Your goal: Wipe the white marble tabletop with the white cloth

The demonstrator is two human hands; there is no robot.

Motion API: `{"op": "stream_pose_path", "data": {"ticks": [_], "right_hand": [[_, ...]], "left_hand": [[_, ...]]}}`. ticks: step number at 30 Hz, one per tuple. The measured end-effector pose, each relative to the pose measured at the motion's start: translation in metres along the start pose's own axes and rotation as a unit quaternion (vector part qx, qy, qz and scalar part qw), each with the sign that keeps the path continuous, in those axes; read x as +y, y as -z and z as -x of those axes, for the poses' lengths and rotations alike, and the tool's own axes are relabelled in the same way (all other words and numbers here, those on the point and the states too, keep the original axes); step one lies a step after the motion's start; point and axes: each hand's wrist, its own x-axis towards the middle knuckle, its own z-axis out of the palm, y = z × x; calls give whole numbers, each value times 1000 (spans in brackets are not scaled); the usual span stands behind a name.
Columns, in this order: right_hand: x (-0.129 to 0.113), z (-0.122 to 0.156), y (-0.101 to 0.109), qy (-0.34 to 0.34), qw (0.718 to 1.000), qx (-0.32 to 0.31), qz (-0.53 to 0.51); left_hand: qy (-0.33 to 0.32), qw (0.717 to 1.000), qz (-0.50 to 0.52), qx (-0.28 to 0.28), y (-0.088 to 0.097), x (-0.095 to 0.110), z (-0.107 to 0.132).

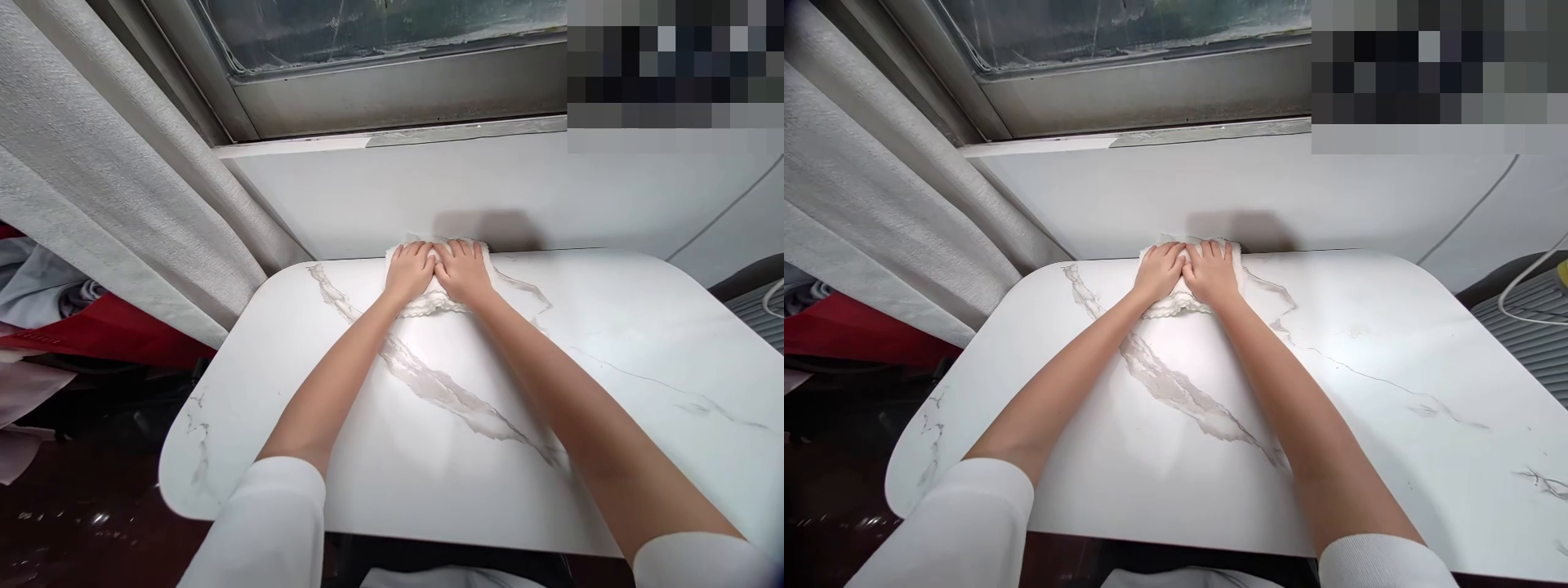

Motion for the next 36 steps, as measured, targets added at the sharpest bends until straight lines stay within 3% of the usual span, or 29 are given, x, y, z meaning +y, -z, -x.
{"op": "stream_pose_path", "data": {"ticks": [8, 15, 20, 24, 30, 36], "right_hand": [[-33, -10, -13, 23, 1000, 15, -1], [-69, 6, -16, 57, 997, 22, -47], [-83, 49, -2, 58, 997, 25, -48], [-92, 97, 16, 80, 996, 22, -28], [-108, 160, 41, 130, 991, 16, -37], [-121, 198, 60, 215, 970, 18, -115]], "left_hand": [[31, 999, -5, 4, 13, -29, 15], [55, 998, -18, 22, 27, -50, 52], [34, 999, -35, 15, 36, -38, 94], [10, 998, -54, 10, 43, -20, 140], [-14, 996, -84, 32, 51, 3, 212], [-20, 996, -81, 36, 61, 13, 264]]}}
